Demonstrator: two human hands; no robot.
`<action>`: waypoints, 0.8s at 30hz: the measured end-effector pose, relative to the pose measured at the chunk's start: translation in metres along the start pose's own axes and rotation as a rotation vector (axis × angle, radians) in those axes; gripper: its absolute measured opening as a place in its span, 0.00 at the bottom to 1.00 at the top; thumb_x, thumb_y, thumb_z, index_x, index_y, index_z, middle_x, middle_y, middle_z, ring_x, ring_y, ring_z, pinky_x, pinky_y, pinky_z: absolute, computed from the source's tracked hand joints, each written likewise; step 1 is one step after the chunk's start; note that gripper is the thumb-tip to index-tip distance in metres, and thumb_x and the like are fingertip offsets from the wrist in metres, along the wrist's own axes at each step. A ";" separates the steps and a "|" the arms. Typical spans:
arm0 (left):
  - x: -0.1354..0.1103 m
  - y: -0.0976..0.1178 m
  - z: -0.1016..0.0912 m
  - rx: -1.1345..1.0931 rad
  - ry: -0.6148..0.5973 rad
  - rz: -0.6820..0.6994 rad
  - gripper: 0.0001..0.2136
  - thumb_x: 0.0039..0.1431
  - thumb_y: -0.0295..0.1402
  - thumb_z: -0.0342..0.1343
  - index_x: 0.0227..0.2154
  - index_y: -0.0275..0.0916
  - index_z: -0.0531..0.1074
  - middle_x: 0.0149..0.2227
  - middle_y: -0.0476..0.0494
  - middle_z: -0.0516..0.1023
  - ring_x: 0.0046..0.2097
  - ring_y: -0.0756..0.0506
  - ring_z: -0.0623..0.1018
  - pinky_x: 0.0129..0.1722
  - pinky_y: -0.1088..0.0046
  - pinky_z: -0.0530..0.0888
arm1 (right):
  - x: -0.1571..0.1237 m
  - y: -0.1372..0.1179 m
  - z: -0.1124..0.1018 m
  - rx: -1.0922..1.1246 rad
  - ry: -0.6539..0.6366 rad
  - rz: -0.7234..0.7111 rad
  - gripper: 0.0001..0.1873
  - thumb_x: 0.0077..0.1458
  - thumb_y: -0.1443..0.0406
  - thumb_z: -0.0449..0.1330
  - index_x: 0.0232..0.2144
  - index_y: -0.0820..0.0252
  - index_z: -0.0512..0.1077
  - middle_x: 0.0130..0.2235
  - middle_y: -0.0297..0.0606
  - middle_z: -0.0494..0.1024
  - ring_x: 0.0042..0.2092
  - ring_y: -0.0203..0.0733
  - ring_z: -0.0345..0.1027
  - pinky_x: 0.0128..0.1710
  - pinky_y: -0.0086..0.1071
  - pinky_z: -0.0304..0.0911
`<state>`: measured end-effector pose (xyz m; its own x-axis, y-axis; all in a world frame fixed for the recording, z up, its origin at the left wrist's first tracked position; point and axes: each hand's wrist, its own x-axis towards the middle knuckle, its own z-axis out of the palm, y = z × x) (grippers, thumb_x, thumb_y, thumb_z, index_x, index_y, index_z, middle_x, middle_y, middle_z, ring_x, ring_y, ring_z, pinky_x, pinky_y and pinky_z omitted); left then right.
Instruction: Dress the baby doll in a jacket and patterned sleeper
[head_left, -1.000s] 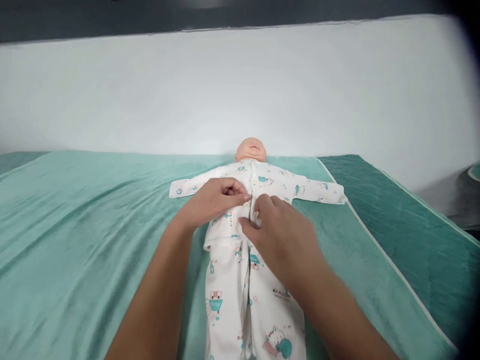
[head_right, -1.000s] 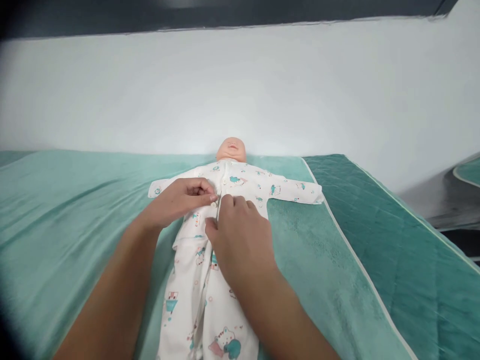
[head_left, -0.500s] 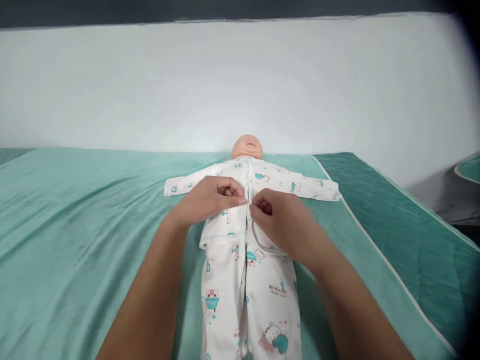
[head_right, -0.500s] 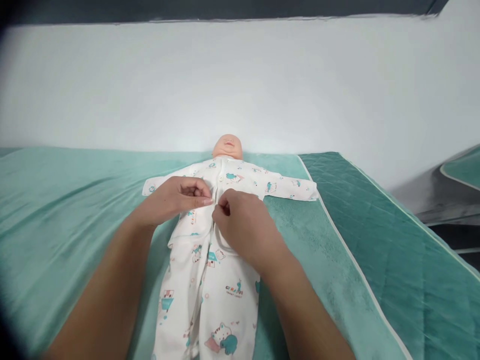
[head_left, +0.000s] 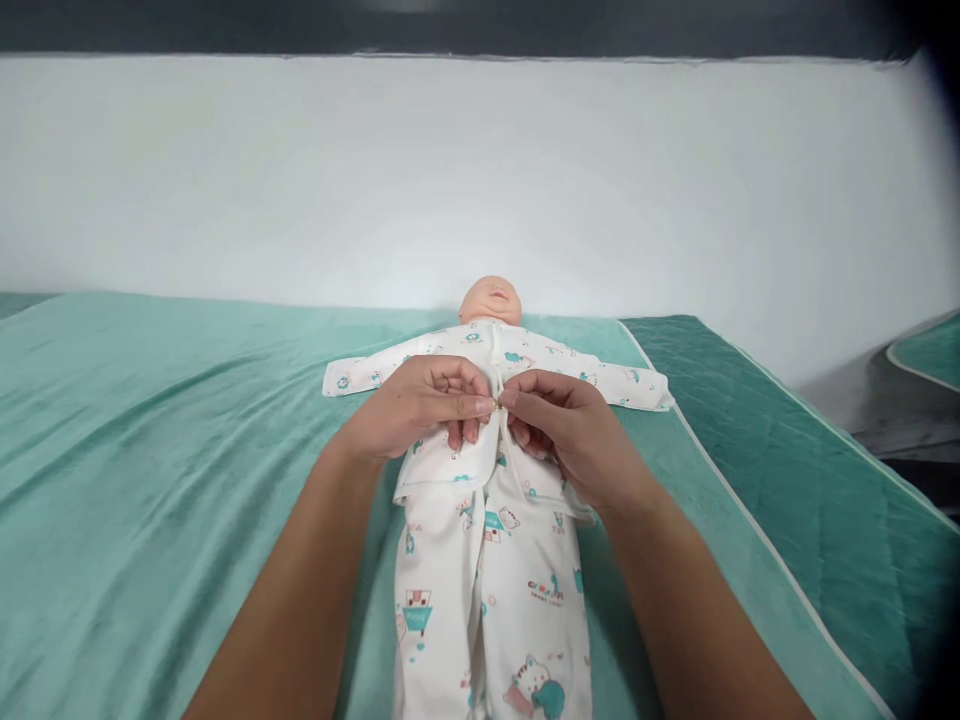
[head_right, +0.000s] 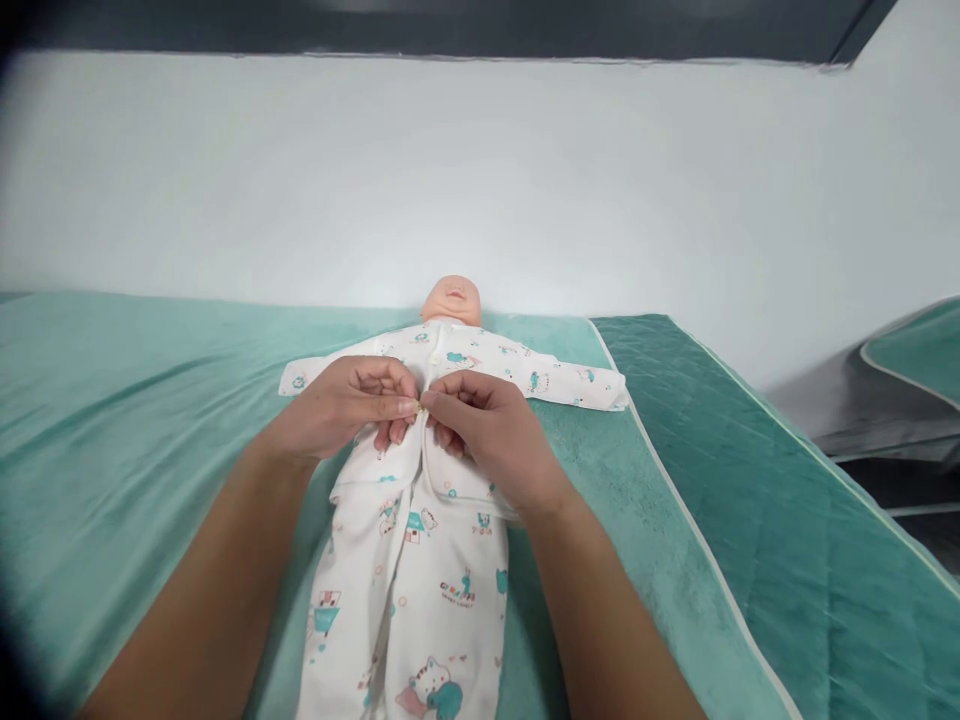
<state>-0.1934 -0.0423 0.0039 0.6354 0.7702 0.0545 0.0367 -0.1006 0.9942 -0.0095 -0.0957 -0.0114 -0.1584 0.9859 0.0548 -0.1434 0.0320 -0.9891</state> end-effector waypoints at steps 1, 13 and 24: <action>0.000 -0.001 -0.001 -0.016 0.003 0.003 0.08 0.54 0.34 0.64 0.28 0.36 0.72 0.21 0.49 0.75 0.22 0.52 0.73 0.21 0.77 0.70 | 0.000 0.000 0.000 -0.007 0.003 -0.002 0.11 0.55 0.57 0.63 0.28 0.59 0.73 0.21 0.29 0.69 0.22 0.29 0.56 0.21 0.26 0.50; 0.001 -0.007 -0.003 -0.056 0.006 0.004 0.08 0.56 0.35 0.62 0.30 0.36 0.71 0.22 0.50 0.74 0.23 0.52 0.73 0.23 0.76 0.71 | 0.001 0.002 0.003 -0.037 -0.005 0.023 0.13 0.57 0.56 0.62 0.29 0.59 0.72 0.24 0.33 0.75 0.24 0.31 0.64 0.25 0.26 0.60; 0.001 -0.007 -0.004 -0.015 -0.032 -0.018 0.08 0.58 0.35 0.61 0.31 0.37 0.69 0.25 0.48 0.75 0.24 0.52 0.74 0.23 0.77 0.70 | 0.001 0.003 0.001 -0.019 -0.069 -0.005 0.13 0.61 0.56 0.59 0.30 0.59 0.69 0.29 0.35 0.77 0.28 0.33 0.71 0.28 0.26 0.65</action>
<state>-0.1960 -0.0380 -0.0024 0.6590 0.7514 0.0343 0.0366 -0.0775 0.9963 -0.0107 -0.0951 -0.0141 -0.2252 0.9719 0.0686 -0.1259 0.0408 -0.9912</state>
